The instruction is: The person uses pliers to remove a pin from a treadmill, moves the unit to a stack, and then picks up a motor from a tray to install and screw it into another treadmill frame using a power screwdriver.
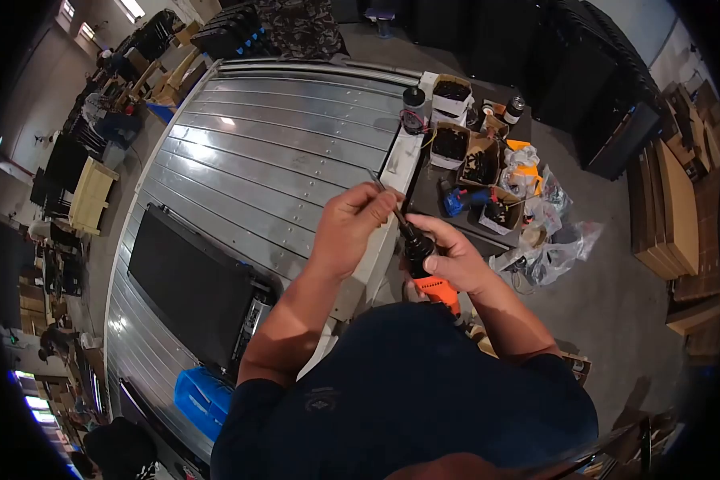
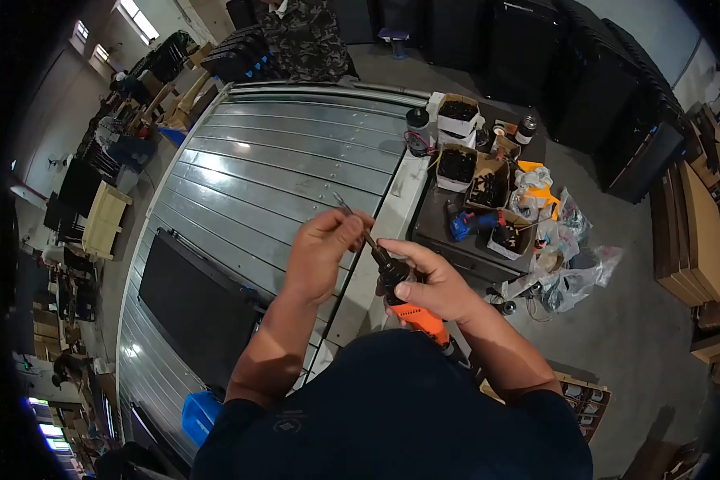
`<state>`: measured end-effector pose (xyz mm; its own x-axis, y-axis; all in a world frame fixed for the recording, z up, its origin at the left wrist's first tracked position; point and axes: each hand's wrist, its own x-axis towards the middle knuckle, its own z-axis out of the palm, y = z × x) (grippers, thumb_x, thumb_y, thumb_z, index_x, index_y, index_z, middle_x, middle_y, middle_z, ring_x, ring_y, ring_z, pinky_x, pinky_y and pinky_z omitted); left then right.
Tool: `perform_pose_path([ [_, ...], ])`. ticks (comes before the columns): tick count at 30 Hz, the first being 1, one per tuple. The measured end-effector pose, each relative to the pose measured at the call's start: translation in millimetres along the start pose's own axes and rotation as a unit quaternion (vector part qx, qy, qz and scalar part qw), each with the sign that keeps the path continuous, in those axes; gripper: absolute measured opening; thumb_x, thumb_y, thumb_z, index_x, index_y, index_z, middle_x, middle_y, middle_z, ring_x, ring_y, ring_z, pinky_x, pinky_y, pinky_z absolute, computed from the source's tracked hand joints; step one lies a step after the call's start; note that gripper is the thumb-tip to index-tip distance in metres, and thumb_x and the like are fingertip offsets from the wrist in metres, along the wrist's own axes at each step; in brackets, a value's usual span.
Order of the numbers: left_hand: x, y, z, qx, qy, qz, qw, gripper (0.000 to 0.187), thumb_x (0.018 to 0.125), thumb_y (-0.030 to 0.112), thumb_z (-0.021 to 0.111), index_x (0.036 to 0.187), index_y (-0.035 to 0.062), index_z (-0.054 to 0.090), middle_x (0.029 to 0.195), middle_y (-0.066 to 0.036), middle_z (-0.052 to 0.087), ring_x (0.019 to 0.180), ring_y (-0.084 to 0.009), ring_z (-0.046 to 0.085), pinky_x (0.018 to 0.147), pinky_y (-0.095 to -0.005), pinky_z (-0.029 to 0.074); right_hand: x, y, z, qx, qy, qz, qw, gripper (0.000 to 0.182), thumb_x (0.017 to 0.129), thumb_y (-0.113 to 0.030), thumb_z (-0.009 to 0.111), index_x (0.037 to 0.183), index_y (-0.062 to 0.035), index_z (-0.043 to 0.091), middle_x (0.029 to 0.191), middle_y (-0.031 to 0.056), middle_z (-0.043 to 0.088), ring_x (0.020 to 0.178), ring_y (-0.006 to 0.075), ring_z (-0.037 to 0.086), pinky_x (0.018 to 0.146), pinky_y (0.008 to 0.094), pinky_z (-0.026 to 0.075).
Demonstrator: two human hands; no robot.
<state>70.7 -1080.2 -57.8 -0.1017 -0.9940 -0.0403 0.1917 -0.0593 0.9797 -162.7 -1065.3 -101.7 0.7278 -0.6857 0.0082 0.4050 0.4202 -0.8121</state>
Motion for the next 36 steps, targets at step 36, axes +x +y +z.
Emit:
perform_pose_path([
  [36, 114.4, 5.4, 89.6, -0.134, -0.093, -0.027, 0.986, 0.023, 0.105, 0.023, 0.072, 0.111, 0.0003, 0.074, 0.108, -0.004, 0.075, 0.084, -0.0088, 0.059, 0.079, -0.0253, 0.049, -25.1, -70.9, -72.4, -0.053, 0.090, -0.119, 0.987, 0.089, 0.093, -0.034, 0.084, 0.165, -0.0124, 0.037, 0.112, 0.0180, 0.071, 0.090, 0.0283, 0.074, 0.075, 0.0400, 0.060],
])
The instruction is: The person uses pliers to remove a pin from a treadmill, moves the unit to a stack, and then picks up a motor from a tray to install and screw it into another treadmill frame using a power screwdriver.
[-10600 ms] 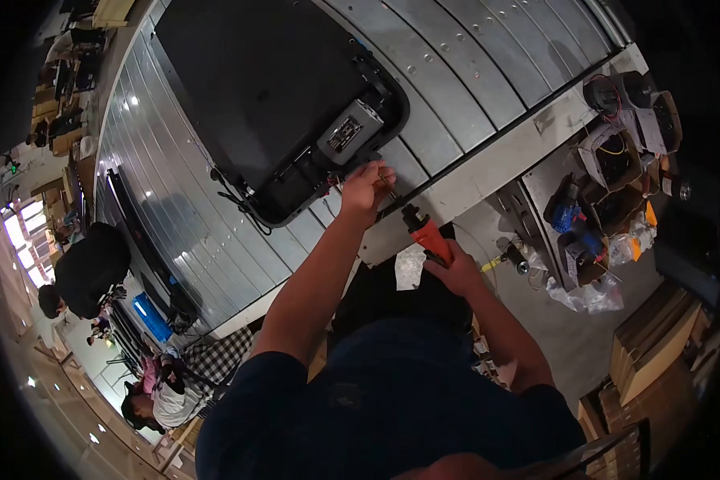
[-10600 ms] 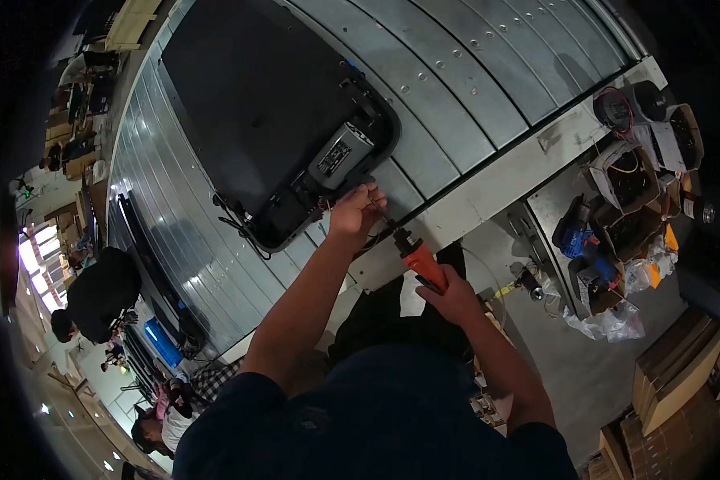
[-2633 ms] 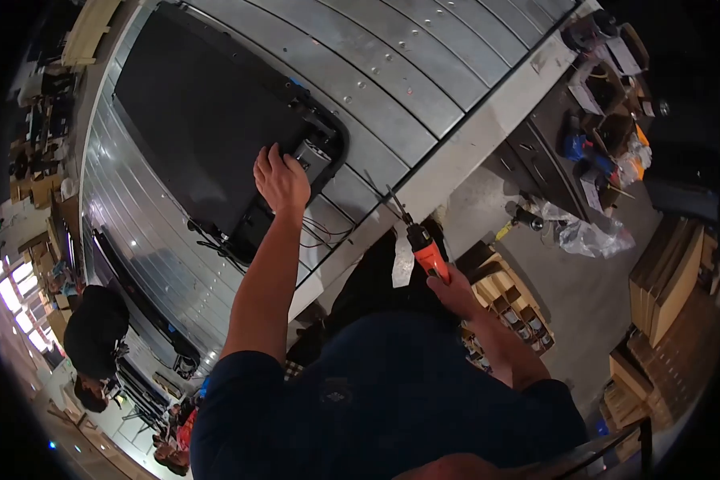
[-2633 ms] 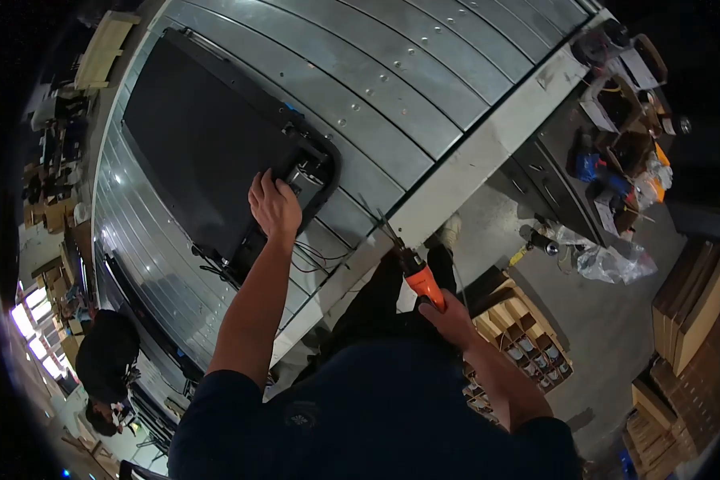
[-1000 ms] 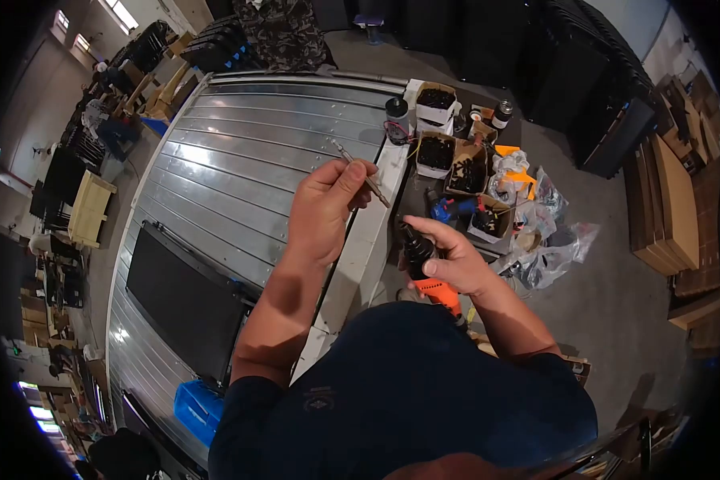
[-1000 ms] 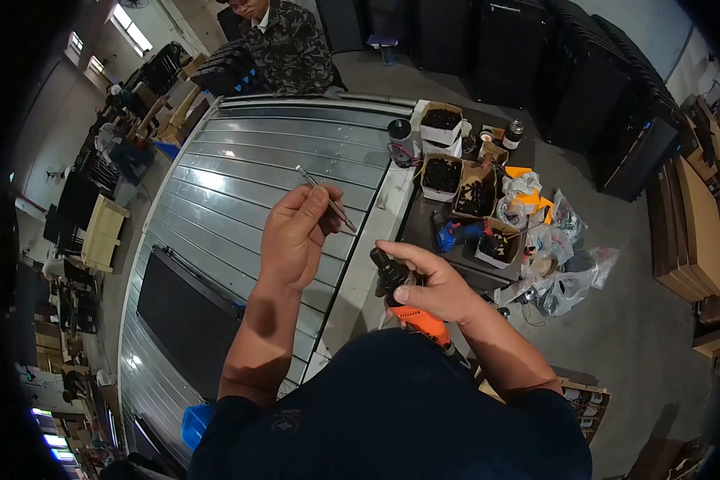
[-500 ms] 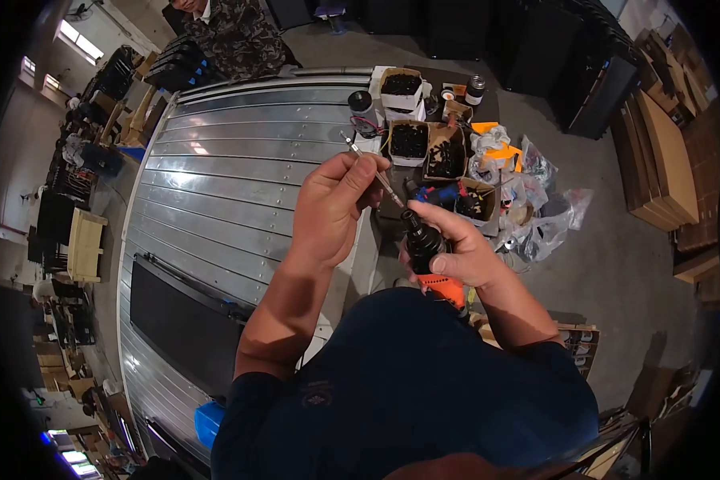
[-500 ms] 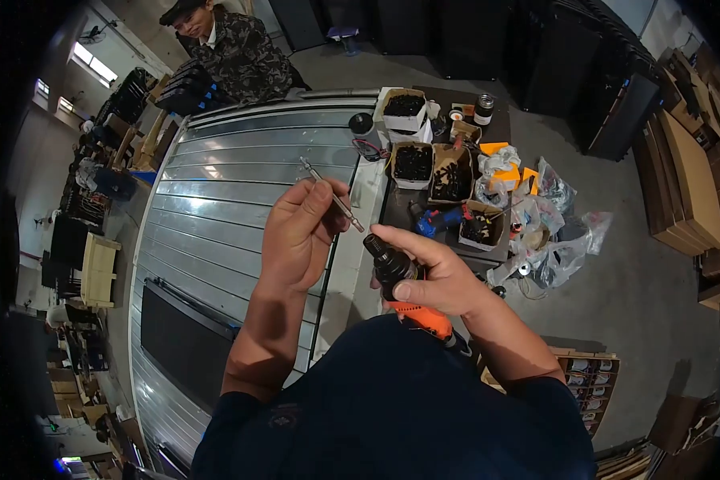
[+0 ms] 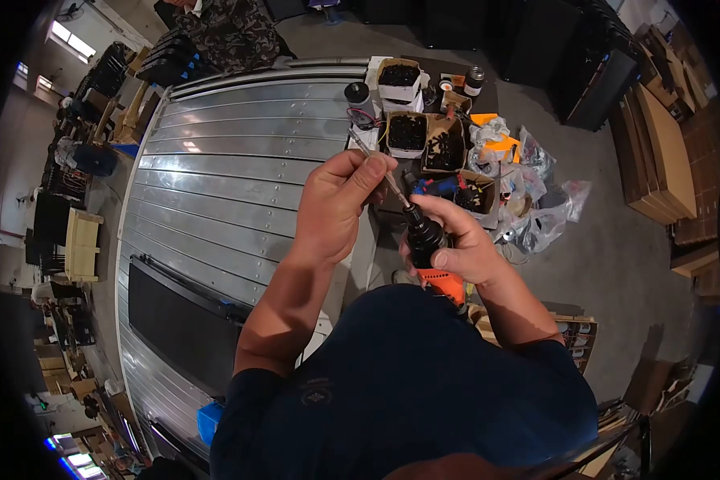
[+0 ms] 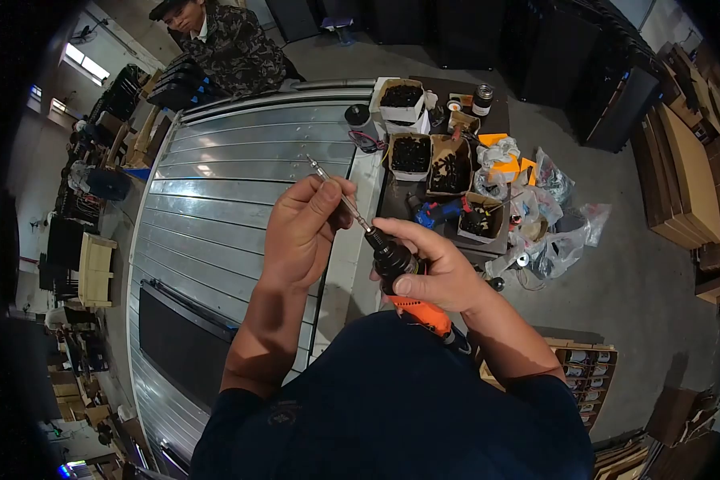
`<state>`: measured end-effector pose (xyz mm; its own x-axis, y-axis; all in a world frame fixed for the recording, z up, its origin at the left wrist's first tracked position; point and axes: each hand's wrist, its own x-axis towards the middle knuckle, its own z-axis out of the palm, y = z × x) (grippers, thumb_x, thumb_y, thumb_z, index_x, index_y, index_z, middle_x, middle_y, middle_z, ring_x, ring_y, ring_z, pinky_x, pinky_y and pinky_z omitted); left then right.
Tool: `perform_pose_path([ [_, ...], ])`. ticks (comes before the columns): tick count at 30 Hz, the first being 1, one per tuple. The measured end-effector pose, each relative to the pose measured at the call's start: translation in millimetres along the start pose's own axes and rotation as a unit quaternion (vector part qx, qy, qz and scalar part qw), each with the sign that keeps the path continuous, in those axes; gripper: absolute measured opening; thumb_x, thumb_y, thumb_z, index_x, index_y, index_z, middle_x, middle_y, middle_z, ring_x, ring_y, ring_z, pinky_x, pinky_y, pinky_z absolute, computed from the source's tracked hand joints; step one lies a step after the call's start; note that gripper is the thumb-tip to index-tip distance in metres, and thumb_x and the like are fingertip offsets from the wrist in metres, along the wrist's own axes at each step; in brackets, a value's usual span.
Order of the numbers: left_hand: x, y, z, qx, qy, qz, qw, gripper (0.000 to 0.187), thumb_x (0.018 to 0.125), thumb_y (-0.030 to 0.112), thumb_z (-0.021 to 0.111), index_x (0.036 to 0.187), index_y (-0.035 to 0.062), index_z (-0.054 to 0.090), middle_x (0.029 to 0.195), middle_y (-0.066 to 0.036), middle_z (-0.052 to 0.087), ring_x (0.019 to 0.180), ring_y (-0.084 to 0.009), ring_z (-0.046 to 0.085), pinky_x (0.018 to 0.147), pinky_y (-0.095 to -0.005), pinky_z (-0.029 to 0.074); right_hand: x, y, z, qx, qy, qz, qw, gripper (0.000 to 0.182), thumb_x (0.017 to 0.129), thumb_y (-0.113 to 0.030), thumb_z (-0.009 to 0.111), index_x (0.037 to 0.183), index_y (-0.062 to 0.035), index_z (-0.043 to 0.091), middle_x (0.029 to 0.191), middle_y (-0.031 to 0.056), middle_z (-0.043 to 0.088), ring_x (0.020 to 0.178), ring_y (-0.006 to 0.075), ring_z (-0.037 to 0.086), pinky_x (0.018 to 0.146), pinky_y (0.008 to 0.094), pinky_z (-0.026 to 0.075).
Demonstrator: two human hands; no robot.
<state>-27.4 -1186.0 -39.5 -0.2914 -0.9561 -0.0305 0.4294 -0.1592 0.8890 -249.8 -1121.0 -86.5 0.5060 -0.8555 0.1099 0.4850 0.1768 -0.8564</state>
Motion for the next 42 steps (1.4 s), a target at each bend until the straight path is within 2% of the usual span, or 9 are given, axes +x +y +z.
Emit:
perform_pose_path([
  [3, 2.0, -1.7, -0.3, 0.030, 0.005, 0.014, 0.999, 0.023, 0.105, 0.022, 0.073, 0.110, -0.0001, 0.075, 0.107, -0.004, 0.076, 0.085, -0.0086, 0.060, 0.080, -0.0251, 0.049, 3.0, 1.0, -2.0, -0.001, 0.004, 0.009, 1.000, 0.087, 0.093, -0.032, 0.085, 0.163, -0.0120, 0.038, 0.112, 0.0173, 0.072, 0.090, 0.0279, 0.074, 0.077, 0.0402, 0.060],
  [6, 2.1, 1.1, 5.7, 0.060, 0.030, 0.016, 0.998, 0.019, 0.106, 0.019, 0.070, 0.106, 0.0001, 0.073, 0.104, -0.008, 0.073, 0.083, -0.0118, 0.060, 0.079, -0.0290, 0.049, 6.0, 5.3, -6.3, -0.009, 0.005, 0.004, 1.000, 0.086, 0.093, -0.031, 0.085, 0.162, -0.0117, 0.039, 0.112, 0.0168, 0.072, 0.091, 0.0276, 0.074, 0.078, 0.0403, 0.060],
  [17, 3.7, 7.2, 7.2, 0.115, 0.033, 0.019, 0.993, 0.021, 0.103, 0.018, 0.074, 0.108, -0.0021, 0.075, 0.100, -0.006, 0.074, 0.084, -0.0112, 0.062, 0.079, -0.0275, 0.051, 14.2, 1.9, -8.6, -0.001, 0.001, 0.023, 1.000, 0.083, 0.092, -0.029, 0.085, 0.161, -0.0137, 0.041, 0.110, 0.0176, 0.072, 0.091, 0.0289, 0.075, 0.080, 0.0410, 0.061],
  [20, 4.2, 10.8, 7.7, 0.133, 0.026, 0.027, 0.990, 0.019, 0.103, 0.018, 0.074, 0.107, -0.0011, 0.076, 0.101, -0.006, 0.074, 0.085, -0.0107, 0.062, 0.080, -0.0272, 0.052, 15.2, 2.1, -13.9, 0.030, -0.021, 0.031, 0.999, 0.080, 0.094, -0.020, 0.083, 0.161, -0.0090, 0.042, 0.120, 0.0113, 0.066, 0.109, 0.0218, 0.071, 0.086, 0.0363, 0.064],
  [26, 8.2, 10.5, 5.7, 0.152, 0.025, 0.032, 0.987, 0.018, 0.102, 0.018, 0.075, 0.107, -0.0002, 0.076, 0.105, -0.006, 0.075, 0.087, -0.0099, 0.064, 0.082, -0.0270, 0.053, 19.8, 1.7, -14.7, 0.057, -0.017, 0.037, 0.998, 0.080, 0.093, -0.021, 0.084, 0.161, -0.0103, 0.042, 0.116, 0.0129, 0.069, 0.105, 0.0219, 0.072, 0.084, 0.0364, 0.064],
  [32, 8.5, 10.5, 2.8, 0.176, 0.033, 0.011, 0.984, 0.018, 0.102, 0.018, 0.076, 0.104, -0.0006, 0.074, 0.105, -0.006, 0.075, 0.090, -0.0100, 0.064, 0.083, -0.0273, 0.053, 20.3, 3.1, -17.6, 0.079, -0.032, 0.046, 0.995, 0.081, 0.094, -0.023, 0.083, 0.162, -0.0123, 0.040, 0.112, 0.0167, 0.071, 0.093, 0.0226, 0.074, 0.077, 0.0358, 0.062],
  [42, 10.5, 7.0, 2.9, 0.230, 0.028, -0.016, 0.973, 0.020, 0.101, 0.019, 0.077, 0.100, -0.0005, 0.073, 0.101, -0.005, 0.074, 0.089, -0.0096, 0.062, 0.083, -0.0264, 0.051, 17.8, 7.6, -21.8, 0.088, -0.029, 0.050, 0.994, 0.081, 0.094, -0.024, 0.083, 0.162, -0.0143, 0.040, 0.111, 0.0162, 0.071, 0.092, 0.0232, 0.074, 0.078, 0.0361, 0.062],
])
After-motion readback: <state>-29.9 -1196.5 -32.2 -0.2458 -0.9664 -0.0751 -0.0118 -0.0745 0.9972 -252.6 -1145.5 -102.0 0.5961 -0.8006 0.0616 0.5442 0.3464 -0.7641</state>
